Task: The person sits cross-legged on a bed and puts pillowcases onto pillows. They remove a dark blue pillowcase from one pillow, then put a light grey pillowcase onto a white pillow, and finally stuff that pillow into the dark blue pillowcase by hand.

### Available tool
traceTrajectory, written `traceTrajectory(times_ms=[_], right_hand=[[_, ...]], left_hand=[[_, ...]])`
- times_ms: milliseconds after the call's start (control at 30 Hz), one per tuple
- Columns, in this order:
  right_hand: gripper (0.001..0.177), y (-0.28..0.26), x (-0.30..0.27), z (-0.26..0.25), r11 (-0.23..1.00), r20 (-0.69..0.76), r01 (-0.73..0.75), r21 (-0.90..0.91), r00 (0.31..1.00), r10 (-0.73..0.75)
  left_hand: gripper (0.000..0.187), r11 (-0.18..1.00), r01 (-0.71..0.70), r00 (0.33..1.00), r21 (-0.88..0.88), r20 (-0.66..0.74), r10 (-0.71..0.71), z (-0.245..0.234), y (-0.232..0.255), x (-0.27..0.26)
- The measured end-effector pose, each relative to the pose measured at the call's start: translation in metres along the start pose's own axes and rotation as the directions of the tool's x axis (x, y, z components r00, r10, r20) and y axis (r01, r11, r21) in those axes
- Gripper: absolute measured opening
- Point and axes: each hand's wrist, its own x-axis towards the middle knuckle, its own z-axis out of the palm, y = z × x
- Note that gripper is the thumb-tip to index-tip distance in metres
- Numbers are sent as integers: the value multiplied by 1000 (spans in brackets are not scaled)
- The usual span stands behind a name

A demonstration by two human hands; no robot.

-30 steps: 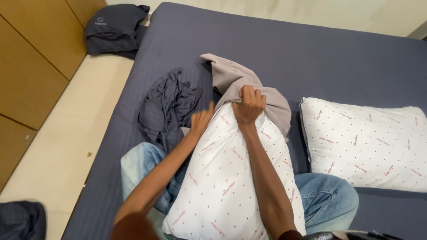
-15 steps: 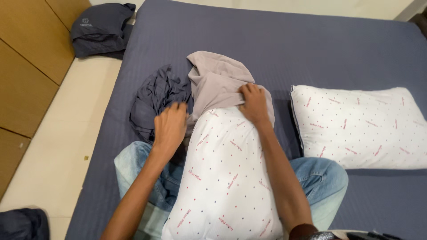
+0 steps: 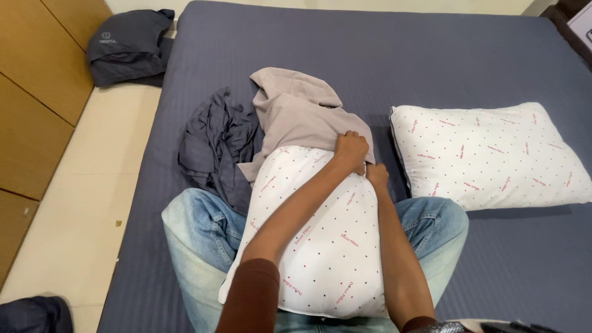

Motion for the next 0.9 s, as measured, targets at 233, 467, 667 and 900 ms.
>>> traceTrajectory(times_ms=[233, 467, 667, 900], right_hand=[[36, -50, -44, -33, 924, -65, 360, 128, 933, -354], [34, -73, -62, -50, 792, -201, 569, 222, 822, -533], [24, -81, -71, -52, 808, -227, 547, 221, 834, -502], [34, -50, -41, -31, 872, -182, 473, 126, 875, -448]], left_hand=[[32, 988, 12, 999, -156, -51, -20, 40, -25, -11], [19, 968, -127, 924, -216, -381, 36, 46, -19, -26], [22, 902, -83, 935, -424, -347, -77, 5, -31, -59], [47, 951, 62, 936, -304, -313, -161, -21, -7, -74]])
